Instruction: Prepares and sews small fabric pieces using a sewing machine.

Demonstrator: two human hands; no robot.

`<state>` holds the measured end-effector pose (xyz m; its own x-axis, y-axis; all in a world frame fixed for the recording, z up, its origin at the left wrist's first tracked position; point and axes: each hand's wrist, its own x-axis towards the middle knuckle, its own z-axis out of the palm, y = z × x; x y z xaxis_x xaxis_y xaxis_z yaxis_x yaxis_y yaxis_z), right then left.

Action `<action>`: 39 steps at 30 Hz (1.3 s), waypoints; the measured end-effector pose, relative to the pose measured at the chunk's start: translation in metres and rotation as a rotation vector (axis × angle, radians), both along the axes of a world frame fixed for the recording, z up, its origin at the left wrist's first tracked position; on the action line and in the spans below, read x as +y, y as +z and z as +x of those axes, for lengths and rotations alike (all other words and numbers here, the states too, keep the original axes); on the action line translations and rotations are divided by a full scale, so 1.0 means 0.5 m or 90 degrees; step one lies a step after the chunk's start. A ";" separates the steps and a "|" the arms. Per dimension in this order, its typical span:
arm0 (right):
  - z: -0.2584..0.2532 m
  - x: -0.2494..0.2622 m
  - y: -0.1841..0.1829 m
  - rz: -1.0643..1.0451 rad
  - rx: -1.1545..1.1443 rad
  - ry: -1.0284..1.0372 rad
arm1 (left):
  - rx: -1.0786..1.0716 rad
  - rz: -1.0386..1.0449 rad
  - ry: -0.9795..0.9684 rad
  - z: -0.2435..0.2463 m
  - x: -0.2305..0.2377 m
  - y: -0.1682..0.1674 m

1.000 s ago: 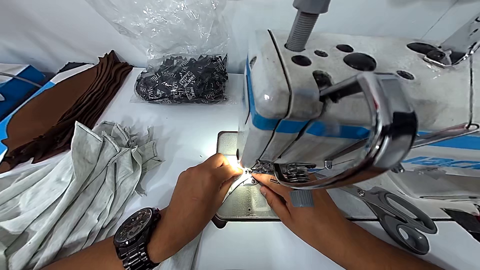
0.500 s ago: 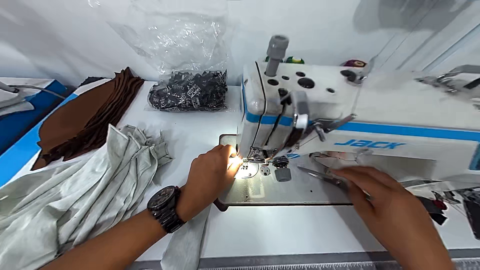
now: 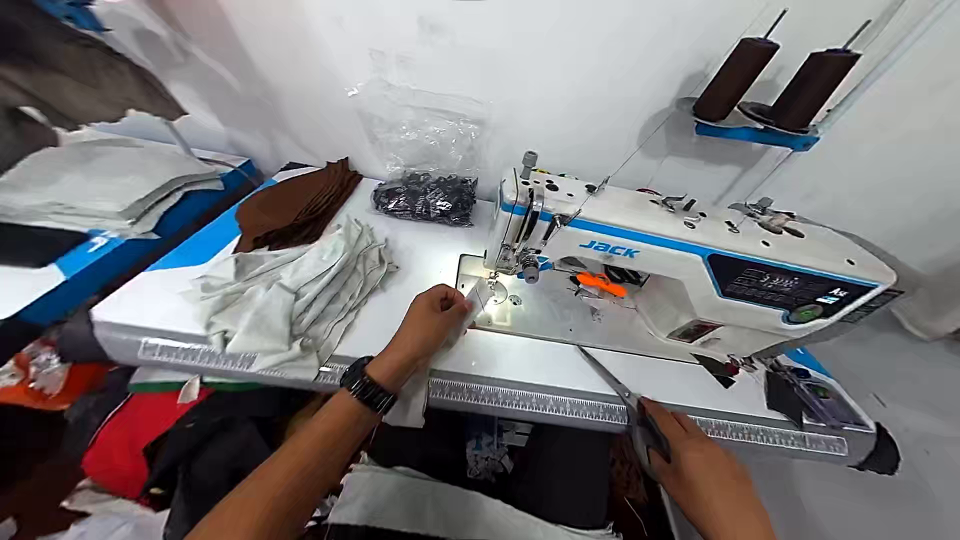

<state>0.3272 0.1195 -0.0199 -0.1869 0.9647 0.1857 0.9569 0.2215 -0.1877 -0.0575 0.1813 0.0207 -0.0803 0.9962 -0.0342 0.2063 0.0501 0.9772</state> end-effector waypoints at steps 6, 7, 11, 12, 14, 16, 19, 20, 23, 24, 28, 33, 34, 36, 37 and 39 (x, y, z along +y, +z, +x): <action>-0.122 -0.140 -0.060 -0.260 0.787 0.325 | -0.350 -0.044 0.020 0.019 -0.208 0.002; -0.159 -0.163 -0.066 -0.304 0.814 0.375 | -0.331 -0.023 0.033 0.023 -0.230 0.003; -0.262 -0.219 -0.060 -0.362 0.703 0.365 | -0.153 0.090 0.062 0.030 -0.293 0.005; -0.274 -0.219 -0.056 -0.361 0.673 0.364 | -0.118 0.115 0.064 0.030 -0.302 0.001; -0.290 -0.212 -0.045 -0.353 0.649 0.373 | -0.071 0.137 0.065 0.030 -0.315 -0.005; -0.299 -0.202 -0.033 -0.336 0.631 0.371 | -0.029 0.146 0.074 0.030 -0.322 -0.010; -0.312 -0.191 -0.028 -0.327 0.619 0.361 | 0.012 0.150 0.085 0.026 -0.324 -0.016; -0.316 -0.190 -0.028 -0.325 0.617 0.354 | 0.017 0.152 0.084 0.025 -0.324 -0.018; -0.328 -0.190 -0.033 -0.310 0.623 0.334 | 0.026 0.156 0.081 0.022 -0.325 -0.021; -0.330 -0.190 -0.035 -0.303 0.623 0.332 | 0.027 0.155 0.081 0.021 -0.325 -0.022; -0.330 -0.189 -0.047 -0.271 0.631 0.351 | 0.016 0.157 0.070 0.016 -0.325 -0.026; -0.326 -0.195 -0.062 -0.254 0.643 0.343 | -0.039 0.116 0.052 0.007 -0.323 -0.027; -0.326 -0.198 -0.063 -0.255 0.643 0.337 | -0.053 0.101 0.046 0.006 -0.322 -0.027; -0.324 -0.201 -0.067 -0.267 0.649 0.319 | -0.078 0.072 0.032 0.001 -0.320 -0.025; -0.319 -0.198 -0.067 -0.275 0.648 0.308 | -0.084 0.068 0.027 -0.001 -0.320 -0.025; -0.294 -0.177 -0.061 -0.244 0.639 0.265 | -0.081 0.074 0.024 -0.012 -0.323 -0.018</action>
<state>0.1801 0.0310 -0.0503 -0.4376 0.8884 0.1389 0.2049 0.2490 -0.9466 -0.0636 0.0197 0.0116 -0.1199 0.9904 0.0687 0.0808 -0.0592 0.9950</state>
